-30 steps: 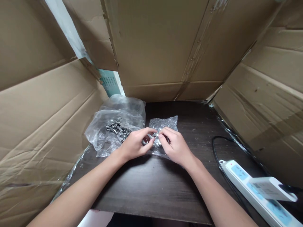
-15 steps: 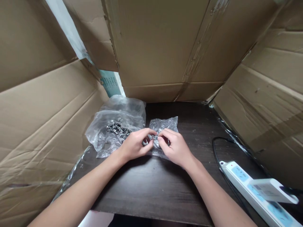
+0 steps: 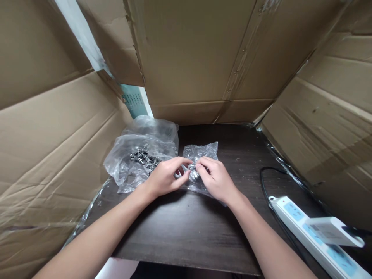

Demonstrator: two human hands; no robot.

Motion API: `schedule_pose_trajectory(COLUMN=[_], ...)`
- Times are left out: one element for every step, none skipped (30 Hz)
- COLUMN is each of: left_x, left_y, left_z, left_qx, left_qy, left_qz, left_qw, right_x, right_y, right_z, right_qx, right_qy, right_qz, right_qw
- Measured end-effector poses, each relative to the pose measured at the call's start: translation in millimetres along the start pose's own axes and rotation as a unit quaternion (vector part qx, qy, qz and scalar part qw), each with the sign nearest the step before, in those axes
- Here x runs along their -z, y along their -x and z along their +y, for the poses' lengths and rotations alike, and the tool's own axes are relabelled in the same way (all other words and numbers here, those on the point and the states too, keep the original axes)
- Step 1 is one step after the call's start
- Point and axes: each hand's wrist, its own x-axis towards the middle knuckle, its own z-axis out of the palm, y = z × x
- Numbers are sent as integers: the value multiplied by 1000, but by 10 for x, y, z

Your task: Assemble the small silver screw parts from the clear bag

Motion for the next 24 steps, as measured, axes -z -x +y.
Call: schedule_pose_trajectory(left_x=[-1, -2, -2, -2, -2, -3, -3, -5, -6, -8, -10, -12, -13, -14, -14, -14, -14, -13, -12, -11, -10, -10, -9, -9], left_y=[0, 0, 0, 0, 0, 0, 0, 0, 0, 0, 1, 1, 2, 3, 3, 4, 5, 5, 6, 7, 7, 8, 9, 9], left_z=[-5, -11, -16, -22, -26, -29, -32, -33, -33, -33, -33, -33, -34, -36, -37, -38, -39, -39, -38, -37, -36, -35, -34, -34], left_qx=[0, 1, 1, 2, 4, 4, 5, 6, 7, 7, 7, 8, 8, 7, 7, 8, 8, 9, 10, 11, 12, 12, 13, 13], left_qy=[-1, -2, -3, -3, -2, -2, -3, -3, -4, -6, -7, -8, -8, -9, -9, -9, -10, -10, -10, -10, -9, -8, -7, -6], left_qz=[1, 1, 2, 4, 6, 10, 12, 14, 15, 15, 15, 15, 16, 16, 15, 15, 14, 14, 14, 14, 13, 13, 13, 14], left_qw=[1000, 1000, 1000, 1000, 1000, 1000, 1000, 1000, 1000, 1000, 1000, 1000, 1000, 1000, 1000, 1000, 1000, 1000, 1000, 1000, 1000, 1000, 1000, 1000], right_x=[0, 2, 4, 7, 11, 14, 17, 19, 18, 16, 13, 8, 4, 0, -3, -4, -2, 0, 4, 8, 13, 16, 19, 20], right_y=[1, 3, 4, 4, 4, 4, 4, 5, 6, 8, 10, 12, 14, 14, 14, 13, 11, 10, 9, 9, 10, 11, 14, 17], right_z=[3, 7, 11, 15, 18, 21, 23, 25, 26, 29, 32, 36, 41, 46, 50, 53, 54, 54, 51, 47, 42, 37, 34, 33], right_qx=[-2, -4, -3, -1, 3, 10, 17, 25, 32, 37, 37, 34, 27, 18, 9, 2, -3, -4, -1, 5, 12, 21, 28, 33], right_qy=[2, 3, 3, 1, -3, -7, -11, -13, -11, -7, 1, 12, 24, 37, 49, 58, 62, 61, 54, 43, 31, 22, 17, 16], right_qz=[-1, 1, 7, 16, 26, 35, 40, 40, 37, 30, 21, 12, 4, -1, -1, 3, 12, 23, 34, 42, 47, 48, 46, 41], right_qw=[1000, 1000, 1000, 1000, 1000, 999, 999, 999, 999, 999, 999, 999, 999, 999, 999, 998, 998, 998, 998, 998, 998, 998, 998, 998])
